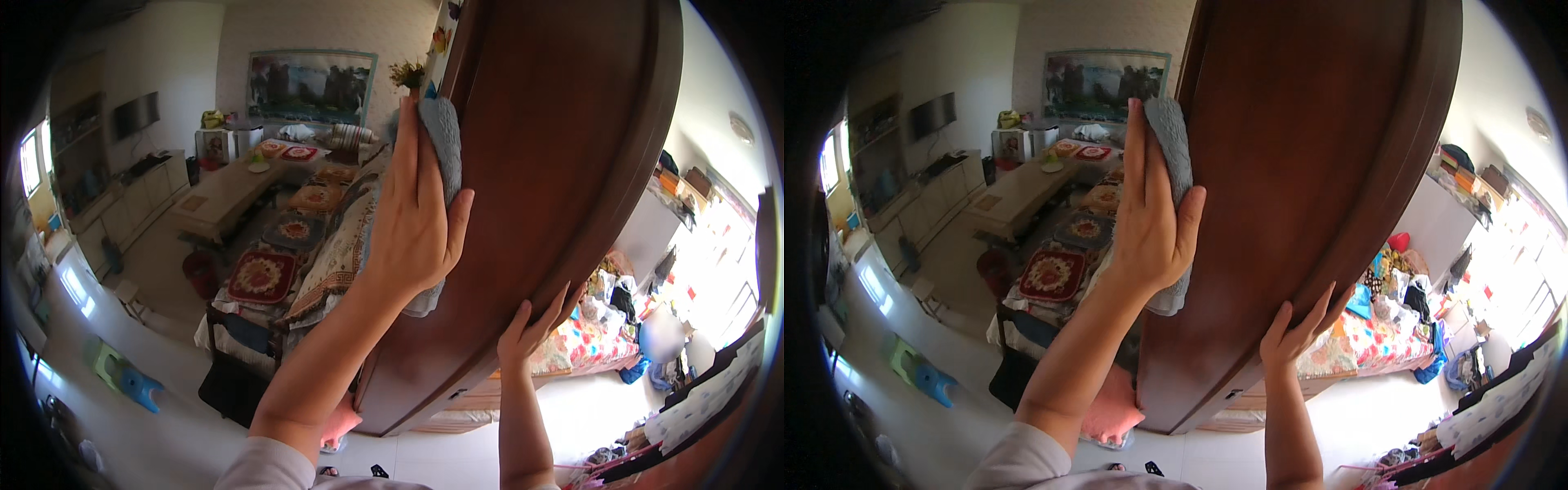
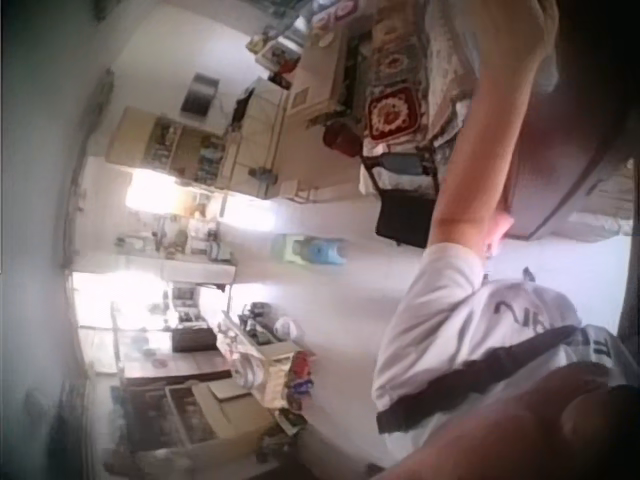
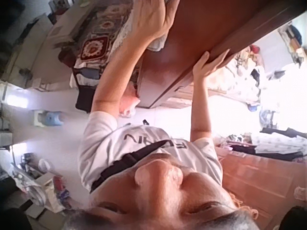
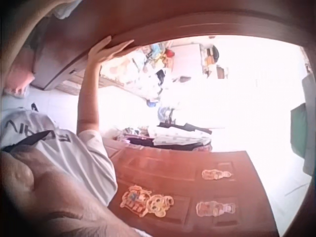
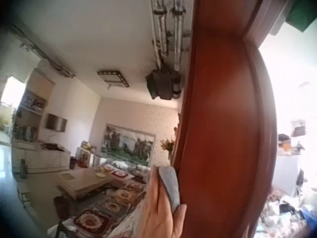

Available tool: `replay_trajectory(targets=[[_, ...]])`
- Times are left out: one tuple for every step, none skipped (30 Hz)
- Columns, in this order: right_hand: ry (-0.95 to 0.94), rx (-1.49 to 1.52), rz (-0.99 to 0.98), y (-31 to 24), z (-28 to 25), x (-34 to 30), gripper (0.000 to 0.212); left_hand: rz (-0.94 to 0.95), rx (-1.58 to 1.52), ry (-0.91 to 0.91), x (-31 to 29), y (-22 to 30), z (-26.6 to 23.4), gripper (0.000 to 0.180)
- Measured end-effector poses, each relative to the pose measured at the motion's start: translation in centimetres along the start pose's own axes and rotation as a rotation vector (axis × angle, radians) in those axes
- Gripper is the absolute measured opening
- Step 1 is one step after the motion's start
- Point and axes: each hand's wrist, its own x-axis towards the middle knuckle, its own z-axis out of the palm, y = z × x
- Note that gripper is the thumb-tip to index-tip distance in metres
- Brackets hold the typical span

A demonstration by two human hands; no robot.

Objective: The person wipes a wooden door with a gray cloth, moving from the edge to the center and around a decorative tiger sticker. The person uses both hands to wipe different sections of the door surface.

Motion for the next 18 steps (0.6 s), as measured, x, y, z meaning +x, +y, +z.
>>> replay_trajectory(targets=[[0.005, 0.01, -0.009, 0.1, 0.0, 0.2, 0.067, -0.03, -0.027, 0.016, 0.7, 0.3, 0.0, 0.074], [0.011, 0.018, -0.018, 0.2, 0.0, 0.3, 0.067, -0.06, -0.055, 0.032, 1.2, 0.5, 0.1, 0.074], [0.011, 0.027, -0.015, 0.3, 0.0, 0.2, 0.067, -0.071, -0.011, -0.009, 0.6, 0.6, 0.0, 0.077], [0.012, 0.032, -0.015, 0.4, 0.0, 0.1, 0.067, -0.08, -0.002, -0.029, -0.2, 0.8, -0.1, 0.078], [0.013, 0.037, -0.015, 0.6, 0.0, 0.2, 0.067, -0.088, 0.005, -0.047, -1.2, 1.0, -0.2, 0.078], [0.012, 0.031, -0.011, 0.9, -0.2, 0.0, 0.066, -0.1, 0.002, -0.07, -2.6, 1.3, 0.0, 0.079], [0.012, 0.044, 0.002, 0.7, -0.2, -0.2, 0.066, -0.149, -0.042, -0.087, -4.3, 1.4, -0.2, 0.079], [0.013, 0.056, 0.014, 0.4, -0.2, -0.2, 0.066, -0.165, -0.003, -0.114, -6.4, 1.7, -0.3, 0.079], [0.021, 0.062, 0.014, 0.4, -0.2, 0.0, 0.066, -0.179, 0.029, -0.129, -8.6, 2.0, -0.3, 0.079], [0.023, 0.063, 0.003, 0.5, -0.2, 0.1, 0.067, -0.23, 0.031, -0.143, -10.9, 2.5, -0.3, 0.08], [0.024, 0.075, -0.003, 0.4, 0.0, 0.0, 0.067, -0.279, 0.044, -0.163, -13.1, 3.0, -0.7, 0.081], [0.03, 0.08, -0.015, 0.5, 0.1, 0.1, 0.068, -0.281, 0.083, -0.164, -15.1, 3.5, -0.6, 0.082], [0.023, 0.084, -0.01, 0.4, 0.1, 0.0, 0.068, -0.287, 0.123, -0.17, -17.2, 4.0, -0.6, 0.082], [0.015, 0.086, -0.004, 0.4, 0.1, -0.2, 0.069, -0.293, 0.162, -0.178, -18.0, 4.3, -0.7, 0.083], [0.015, 0.077, -0.003, 0.6, 0.0, -0.1, 0.069, -0.242, 0.205, -0.183, -17.5, 4.6, -0.4, 0.083], [0.018, 0.069, -0.014, 0.6, -0.1, 0.1, 0.068, -0.191, 0.249, -0.187, -16.8, 5.2, -0.3, 0.084], [0.02, 0.061, -0.025, 0.6, -0.2, 0.3, 0.067, -0.14, 0.294, -0.19, -15.9, 5.8, -0.3, 0.084], [0.019, 0.057, -0.032, 0.6, -0.3, 0.3, 0.066, -0.112, 0.324, -0.222, -14.6, 6.0, -0.5, 0.084]])
